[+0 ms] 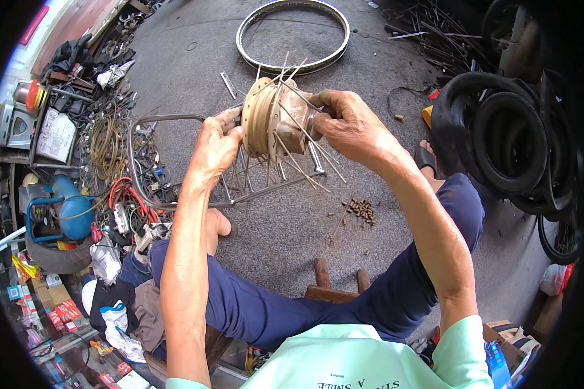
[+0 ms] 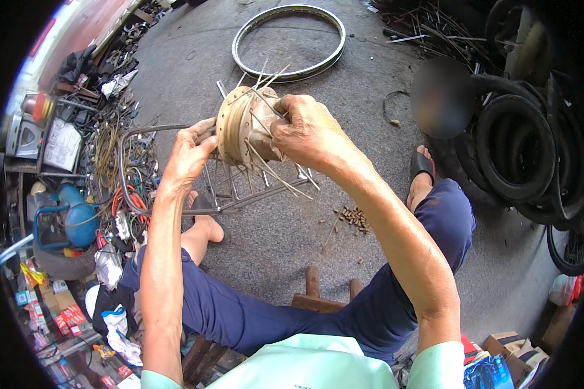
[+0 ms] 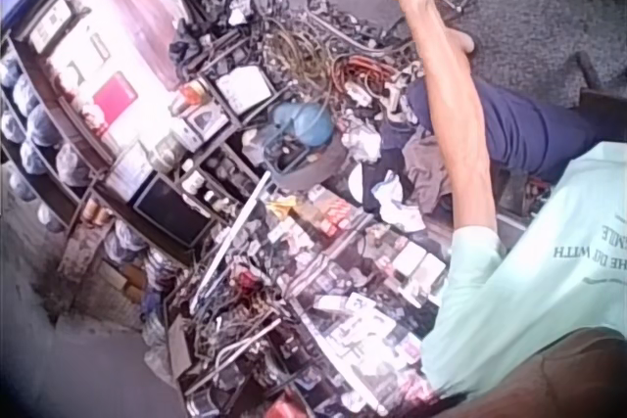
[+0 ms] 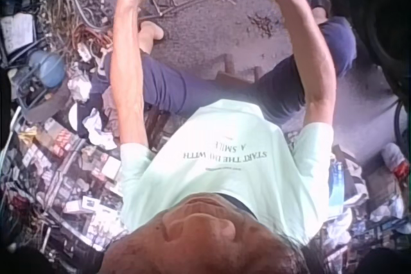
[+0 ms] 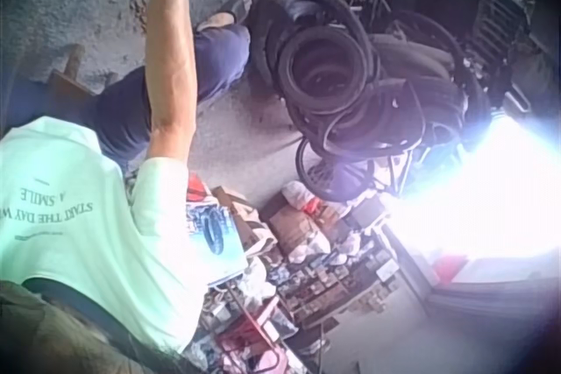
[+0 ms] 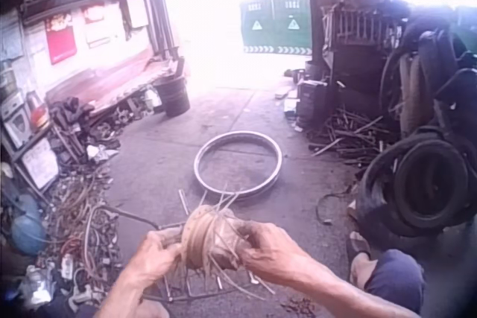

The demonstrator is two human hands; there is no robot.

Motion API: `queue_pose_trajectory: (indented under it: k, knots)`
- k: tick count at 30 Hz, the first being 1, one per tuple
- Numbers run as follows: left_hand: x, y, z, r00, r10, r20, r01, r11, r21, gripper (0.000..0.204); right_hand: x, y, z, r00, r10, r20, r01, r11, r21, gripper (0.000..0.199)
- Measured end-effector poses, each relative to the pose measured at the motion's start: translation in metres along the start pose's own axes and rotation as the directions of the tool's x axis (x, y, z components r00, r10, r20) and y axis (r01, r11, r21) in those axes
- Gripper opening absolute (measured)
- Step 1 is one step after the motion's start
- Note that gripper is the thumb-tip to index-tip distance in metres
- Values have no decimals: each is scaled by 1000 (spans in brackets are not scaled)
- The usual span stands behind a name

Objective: The person inserts and adjusts metal spokes into a bicycle hub, arranging them radially by hand. The person repeatedly picks up spokes, places them into the hub, and repositions them to achieve an even pattern.

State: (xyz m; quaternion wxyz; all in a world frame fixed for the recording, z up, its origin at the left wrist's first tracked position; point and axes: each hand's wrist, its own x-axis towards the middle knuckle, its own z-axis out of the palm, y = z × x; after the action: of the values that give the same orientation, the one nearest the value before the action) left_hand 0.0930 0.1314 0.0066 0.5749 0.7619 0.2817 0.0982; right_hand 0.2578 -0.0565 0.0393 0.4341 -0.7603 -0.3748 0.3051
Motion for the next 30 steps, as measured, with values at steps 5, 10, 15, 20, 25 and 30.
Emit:
queue_pose_trajectory:
  k: [5, 10, 15, 20, 25, 30]
  knots:
    - [4, 8, -10, 996, -28, 89, 26, 999, 25, 52, -7, -17, -7, 997, 74, 33, -80, 934, 347, 36]
    - [7, 6, -5, 1000, 15, 19, -15, 1000, 1, 51, -5, -16, -6, 998, 25, -53, -4, 936, 353, 33]
    - [8, -16, -6, 991, 64, -119, -57, 997, 57, 33, -2, -14, 7, 997, 16, -77, -2, 983, 184, 26]
    - [10, -4, 1, 982, 75, -175, -61, 995, 84, 24, 1, -9, 18, 984, -89, -154, 109, 986, 127, 25]
    - [13, -11, -4, 984, 88, -155, -68, 989, 129, 26, 0, -13, 25, 995, -75, -62, 79, 995, 63, 24]
    - [12, -9, -2, 984, 72, -164, -52, 991, 126, 27, -3, -10, 31, 986, -149, -72, 149, 989, -14, 23]
